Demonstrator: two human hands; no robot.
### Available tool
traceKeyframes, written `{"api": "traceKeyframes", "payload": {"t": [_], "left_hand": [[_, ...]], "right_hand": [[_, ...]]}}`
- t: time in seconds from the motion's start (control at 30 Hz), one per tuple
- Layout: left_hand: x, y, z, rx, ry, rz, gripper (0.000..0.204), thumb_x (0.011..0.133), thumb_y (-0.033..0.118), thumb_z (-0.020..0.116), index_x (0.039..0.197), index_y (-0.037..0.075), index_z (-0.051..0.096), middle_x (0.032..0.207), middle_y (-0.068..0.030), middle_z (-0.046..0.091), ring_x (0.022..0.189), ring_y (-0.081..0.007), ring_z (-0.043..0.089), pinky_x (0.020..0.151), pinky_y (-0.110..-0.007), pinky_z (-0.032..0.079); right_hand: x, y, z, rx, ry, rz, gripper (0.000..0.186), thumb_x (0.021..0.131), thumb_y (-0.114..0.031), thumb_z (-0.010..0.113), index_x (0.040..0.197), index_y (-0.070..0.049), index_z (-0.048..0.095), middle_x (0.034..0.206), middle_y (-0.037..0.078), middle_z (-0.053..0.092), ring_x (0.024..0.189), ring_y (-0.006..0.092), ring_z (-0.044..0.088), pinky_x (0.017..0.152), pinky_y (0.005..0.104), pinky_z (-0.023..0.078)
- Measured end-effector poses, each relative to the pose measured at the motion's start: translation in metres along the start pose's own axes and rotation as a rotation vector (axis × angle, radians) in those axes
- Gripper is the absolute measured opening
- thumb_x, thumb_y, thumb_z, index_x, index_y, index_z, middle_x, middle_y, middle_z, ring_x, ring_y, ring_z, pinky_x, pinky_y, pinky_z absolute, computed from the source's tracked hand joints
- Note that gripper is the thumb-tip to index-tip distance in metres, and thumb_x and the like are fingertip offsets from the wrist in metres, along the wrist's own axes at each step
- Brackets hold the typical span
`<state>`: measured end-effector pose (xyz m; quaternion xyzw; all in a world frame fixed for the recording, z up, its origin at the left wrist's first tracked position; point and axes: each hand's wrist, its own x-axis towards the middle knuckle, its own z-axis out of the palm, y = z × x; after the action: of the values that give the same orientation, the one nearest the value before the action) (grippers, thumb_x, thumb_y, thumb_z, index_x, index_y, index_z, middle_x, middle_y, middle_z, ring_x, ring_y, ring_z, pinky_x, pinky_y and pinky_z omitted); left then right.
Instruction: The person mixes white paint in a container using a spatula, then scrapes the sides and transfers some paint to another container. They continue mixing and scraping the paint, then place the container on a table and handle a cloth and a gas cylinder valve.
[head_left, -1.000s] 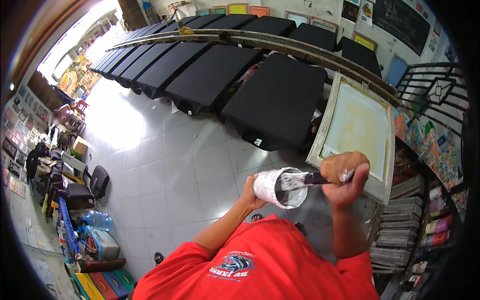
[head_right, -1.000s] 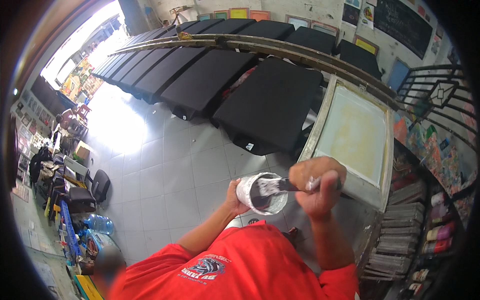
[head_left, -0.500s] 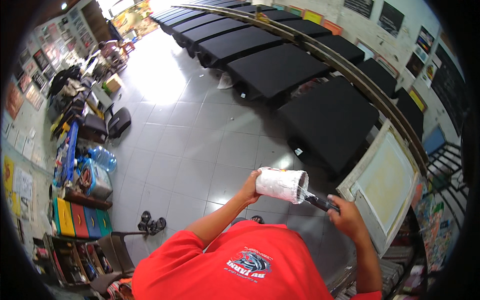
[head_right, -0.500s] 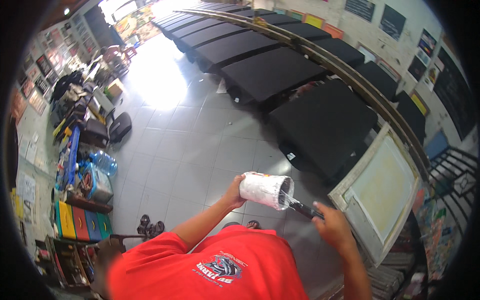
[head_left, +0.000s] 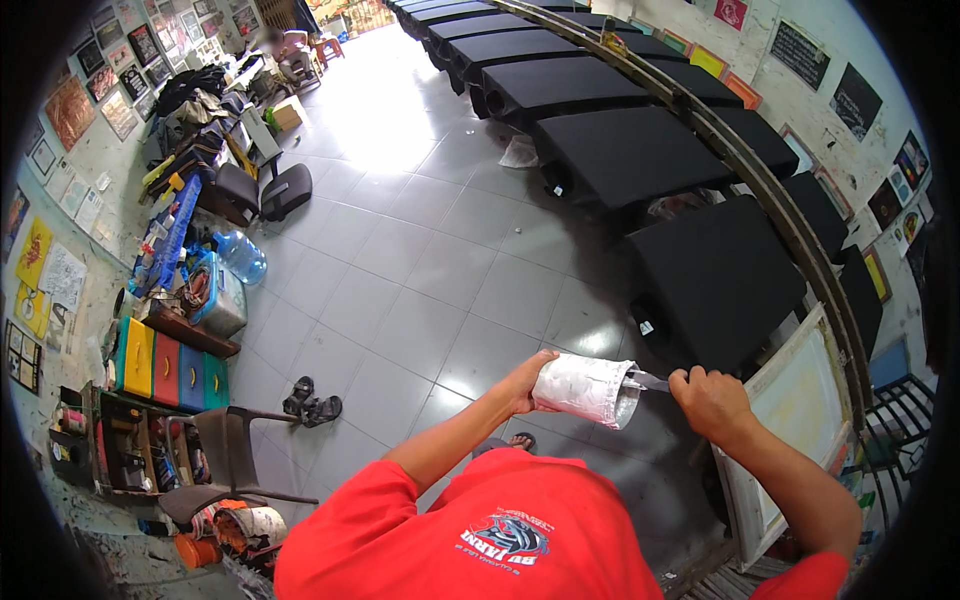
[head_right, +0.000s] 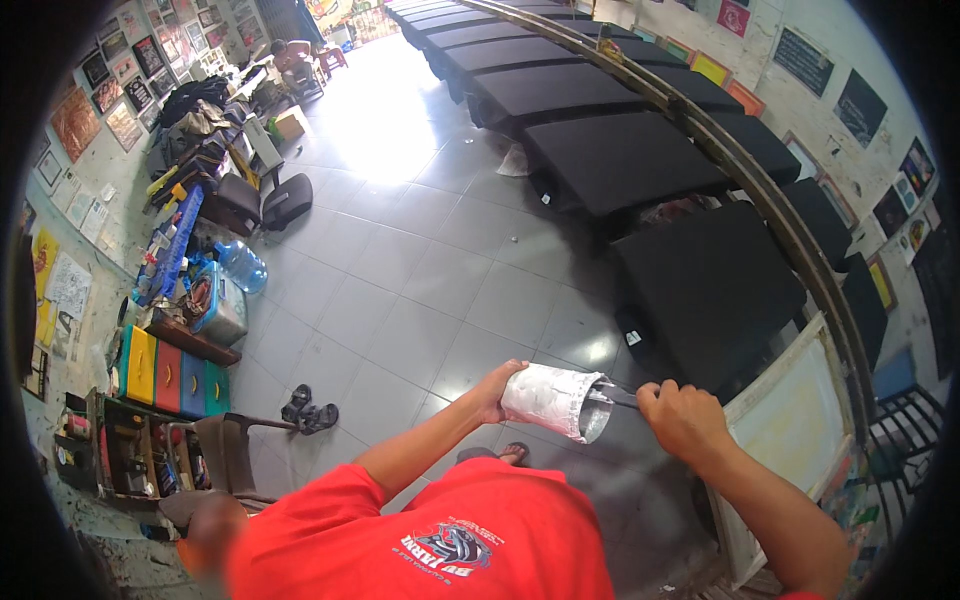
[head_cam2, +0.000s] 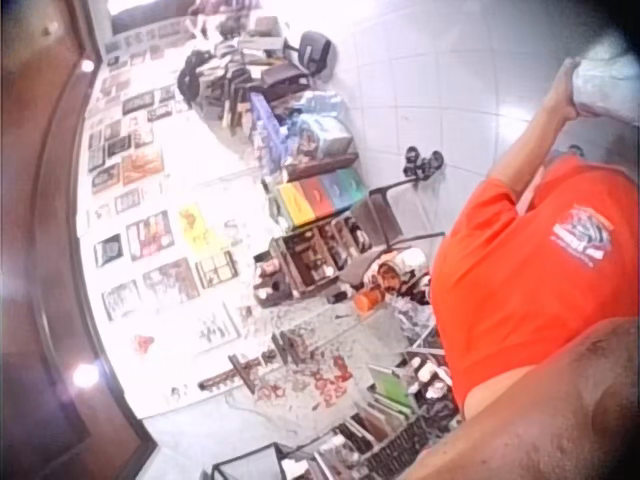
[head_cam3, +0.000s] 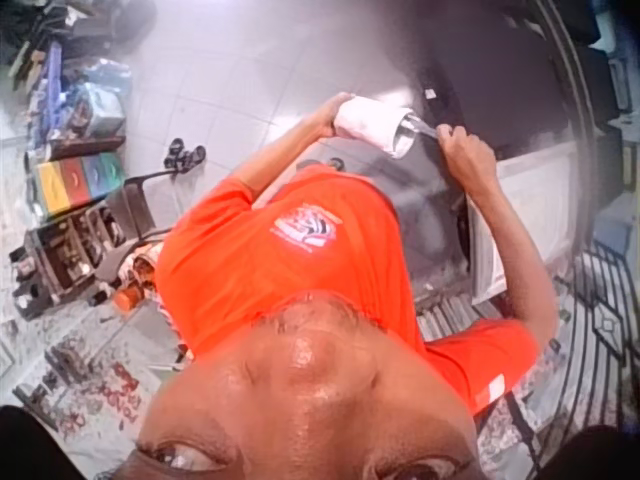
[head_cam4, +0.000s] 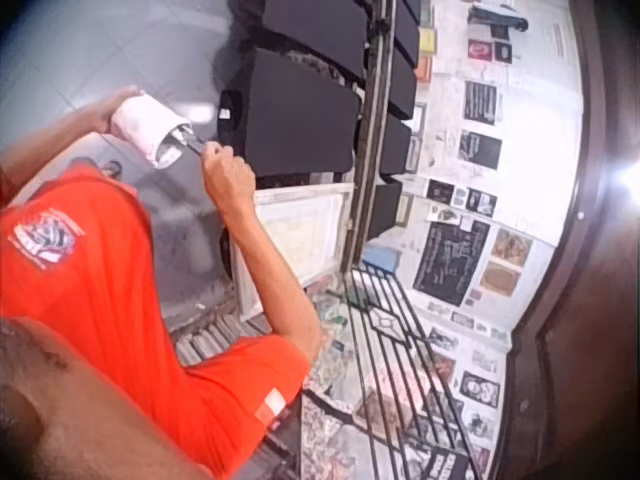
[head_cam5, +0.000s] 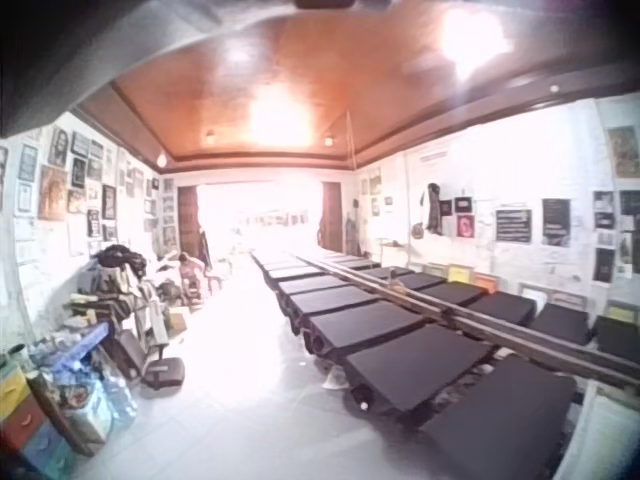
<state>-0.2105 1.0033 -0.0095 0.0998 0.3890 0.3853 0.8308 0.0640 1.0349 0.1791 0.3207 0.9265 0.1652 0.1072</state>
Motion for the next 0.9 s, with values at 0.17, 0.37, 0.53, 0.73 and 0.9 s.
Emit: {"api": "traceKeyframes", "payload": {"t": [0.17, 0.37, 0.53, 0.73, 0.9], "left_hand": [[0.002, 0.002, -0.005, -0.046, -0.043, 0.299, 0.051, 0.086, 0.040, 0.051, 0.126, 0.008, 0.046, 0.115, -0.0097, 0.057, 0.102, -0.0239, 0.059, 0.088, -0.041, 0.047], [-0.010, 0.042, 0.019, 0.213, -0.280, 0.645, 0.066, 0.078, 0.037, 0.065, 0.127, 0.000, 0.044, 0.114, -0.0132, 0.057, 0.103, -0.0215, 0.058, 0.091, -0.034, 0.046], [-0.001, 0.077, 0.061, 0.266, -0.579, 0.656, 0.072, 0.071, 0.037, 0.070, 0.124, -0.004, 0.045, 0.114, -0.0171, 0.056, 0.106, -0.0255, 0.057, 0.093, -0.036, 0.046], [0.058, 0.068, 0.092, 0.056, -0.654, 0.530, 0.077, 0.069, 0.050, 0.062, 0.127, 0.003, 0.043, 0.116, -0.0241, 0.050, 0.104, -0.0344, 0.055, 0.089, -0.046, 0.048], [0.090, 0.034, 0.099, -0.322, -0.801, 0.348, 0.068, 0.078, 0.047, 0.057, 0.132, 0.010, 0.039, 0.123, -0.0220, 0.043, 0.111, -0.0392, 0.047, 0.088, -0.054, 0.049]], "right_hand": [[-0.004, -0.010, 0.002, 0.395, -0.349, 0.209, 0.013, 0.088, -0.019, 0.051, 0.085, -0.006, 0.049, 0.067, 0.018, 0.061, 0.064, 0.0362, 0.063, 0.056, 0.0459, 0.050], [-0.048, -0.024, 0.016, 0.949, -0.361, 0.329, 0.019, 0.089, -0.023, 0.053, 0.082, -0.006, 0.050, 0.063, 0.013, 0.059, 0.055, 0.0297, 0.060, 0.050, 0.0421, 0.044], [-0.072, -0.059, 0.008, 2.100, -0.784, 0.667, 0.024, 0.095, -0.030, 0.047, 0.082, -0.009, 0.050, 0.058, -0.004, 0.038, 0.044, 0.0061, 0.034, 0.039, 0.0235, 0.027], [-0.079, -0.094, -0.007, 3.101, -0.878, 0.659, 0.031, 0.098, -0.039, 0.038, 0.087, -0.011, 0.047, 0.056, -0.005, 0.032, 0.040, 0.0039, 0.024, 0.036, 0.0196, 0.021], [-0.068, -0.103, -0.022, 3.568, -0.507, 0.462, 0.030, 0.098, -0.039, 0.038, 0.089, -0.012, 0.048, 0.059, -0.006, 0.032, 0.040, 0.0024, 0.025, 0.035, 0.0185, 0.021]]}}
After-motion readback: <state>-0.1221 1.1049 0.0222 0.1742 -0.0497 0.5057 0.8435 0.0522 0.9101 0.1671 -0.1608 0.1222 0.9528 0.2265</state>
